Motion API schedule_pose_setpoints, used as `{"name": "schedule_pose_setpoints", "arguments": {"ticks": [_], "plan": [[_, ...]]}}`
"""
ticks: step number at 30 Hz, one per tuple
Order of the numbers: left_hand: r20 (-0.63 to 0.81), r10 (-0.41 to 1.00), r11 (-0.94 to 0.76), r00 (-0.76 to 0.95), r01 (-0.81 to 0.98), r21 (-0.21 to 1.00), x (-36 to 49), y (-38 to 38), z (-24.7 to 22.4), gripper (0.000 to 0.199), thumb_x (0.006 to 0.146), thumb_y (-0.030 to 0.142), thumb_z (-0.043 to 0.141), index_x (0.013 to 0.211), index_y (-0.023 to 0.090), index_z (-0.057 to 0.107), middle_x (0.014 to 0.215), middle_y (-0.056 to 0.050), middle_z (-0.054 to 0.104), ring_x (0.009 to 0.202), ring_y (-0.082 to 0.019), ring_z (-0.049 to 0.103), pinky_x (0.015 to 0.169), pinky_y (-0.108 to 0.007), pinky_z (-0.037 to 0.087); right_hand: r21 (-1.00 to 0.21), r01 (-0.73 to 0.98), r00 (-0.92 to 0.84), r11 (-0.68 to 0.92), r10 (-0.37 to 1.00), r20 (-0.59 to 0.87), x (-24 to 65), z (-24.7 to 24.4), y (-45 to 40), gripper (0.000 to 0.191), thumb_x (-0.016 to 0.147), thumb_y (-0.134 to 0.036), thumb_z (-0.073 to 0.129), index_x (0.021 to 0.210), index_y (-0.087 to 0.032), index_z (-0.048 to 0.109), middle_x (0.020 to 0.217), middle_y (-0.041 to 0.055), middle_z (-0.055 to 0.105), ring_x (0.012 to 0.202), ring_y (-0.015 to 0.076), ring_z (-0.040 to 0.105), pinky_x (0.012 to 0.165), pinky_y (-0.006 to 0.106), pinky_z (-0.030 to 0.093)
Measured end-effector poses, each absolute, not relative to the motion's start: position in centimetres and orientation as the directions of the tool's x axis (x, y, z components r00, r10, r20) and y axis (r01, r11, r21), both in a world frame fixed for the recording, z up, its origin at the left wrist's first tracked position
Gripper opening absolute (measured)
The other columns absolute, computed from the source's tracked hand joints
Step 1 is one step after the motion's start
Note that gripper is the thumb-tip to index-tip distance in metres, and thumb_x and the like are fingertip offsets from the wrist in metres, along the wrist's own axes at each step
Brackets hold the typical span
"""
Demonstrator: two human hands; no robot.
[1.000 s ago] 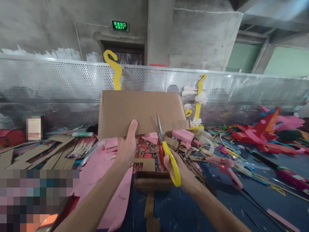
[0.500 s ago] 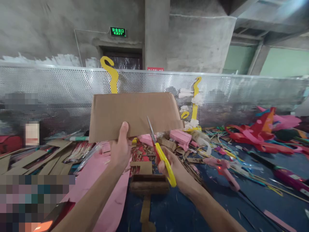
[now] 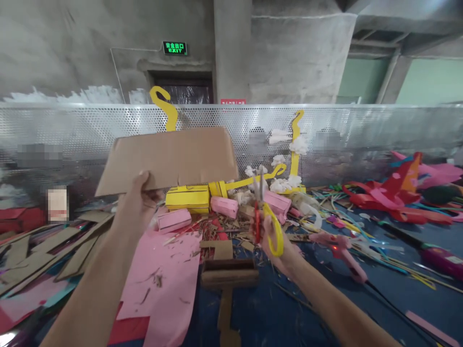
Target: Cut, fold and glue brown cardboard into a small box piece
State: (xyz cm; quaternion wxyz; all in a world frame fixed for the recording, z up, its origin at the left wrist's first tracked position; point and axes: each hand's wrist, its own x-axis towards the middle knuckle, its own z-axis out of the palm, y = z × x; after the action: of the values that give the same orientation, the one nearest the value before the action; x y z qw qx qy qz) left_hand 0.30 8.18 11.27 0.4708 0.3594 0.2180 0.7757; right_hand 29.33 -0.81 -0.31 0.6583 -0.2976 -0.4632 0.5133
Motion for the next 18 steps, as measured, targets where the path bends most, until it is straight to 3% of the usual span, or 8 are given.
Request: {"name": "schedule_pose_setpoints", "arguments": {"ticks": [4,7,10,12,15,18], "plan": [[0.356,0.897,-0.442,-0.262,-0.518,0.733,1.6,9.1,9.3,0.034,0.065,0.025,0.089,0.084,0.017,0.062,0.07,0.005,0.066,0.053,-0.01,0.057,0.04,-0.021,0.039,-0.848,-0.466,0.02,0.253,0.961,0.276,30.2,-0.5,-0.7,0.048,0.076,-0.068,0.075,0.094,-0.025,0.062,0.087,0.0015,0.065,0.073,0.0178,0.06,0.064,0.03,0.05],[0.402,0.899,-0.437,-0.171,-0.395,0.808,2.5,9.5,8.2,0.039,0.06,0.037,0.091,0.081,0.016,0.066,0.068,0.002,0.066,0.049,-0.011,0.055,0.037,-0.021,0.037,-0.829,-0.506,0.0,0.238,0.961,0.276,29.6,-0.2,-1.4,0.037,0.078,-0.055,0.079,0.094,-0.025,0.064,0.093,0.0018,0.071,0.077,0.019,0.065,0.071,0.032,0.054],[0.432,0.896,-0.443,-0.102,-0.272,0.854,3.5,9.5,7.2,0.045,0.062,0.05,0.089,0.082,0.014,0.07,0.069,-0.002,0.068,0.053,-0.014,0.059,0.044,-0.024,0.045,-0.789,-0.56,0.039,0.252,0.959,0.279,28.7,0.0,-2.3,0.037,0.08,-0.043,0.08,0.109,-0.026,0.066,0.112,0.0041,0.075,0.099,0.0244,0.07,0.086,0.039,0.056],[0.434,0.9,-0.432,-0.049,-0.239,0.869,4.4,9.2,6.6,0.051,0.064,0.055,0.086,0.089,0.013,0.074,0.079,-0.006,0.074,0.067,-0.019,0.067,0.058,-0.027,0.053,-0.781,-0.579,0.098,0.233,0.971,0.217,28.3,0.0,-2.7,0.047,0.077,-0.037,0.083,0.119,-0.026,0.064,0.121,0.0059,0.075,0.11,0.0275,0.069,0.093,0.043,0.056],[0.369,0.927,-0.351,0.063,-0.196,0.916,6.2,8.1,6.1,0.048,0.073,0.058,0.08,0.096,0.017,0.076,0.09,-0.008,0.078,0.083,-0.025,0.072,0.073,-0.033,0.057,-0.801,-0.561,0.19,0.207,0.974,0.119,28.2,-0.3,-2.8,0.061,0.069,-0.032,0.09,0.123,-0.027,0.061,0.121,0.0065,0.076,0.111,0.0304,0.071,0.096,0.048,0.056],[0.337,0.932,-0.308,0.134,-0.199,0.93,7.8,6.5,6.0,0.041,0.08,0.057,0.075,0.102,0.023,0.076,0.095,-0.007,0.079,0.089,-0.027,0.073,0.077,-0.035,0.057,-0.825,-0.517,0.2,0.229,0.969,0.144,28.4,-0.5,-2.5,0.058,0.068,-0.037,0.09,0.119,-0.025,0.064,0.116,0.0093,0.078,0.11,0.0333,0.072,0.096,0.051,0.056]]}}
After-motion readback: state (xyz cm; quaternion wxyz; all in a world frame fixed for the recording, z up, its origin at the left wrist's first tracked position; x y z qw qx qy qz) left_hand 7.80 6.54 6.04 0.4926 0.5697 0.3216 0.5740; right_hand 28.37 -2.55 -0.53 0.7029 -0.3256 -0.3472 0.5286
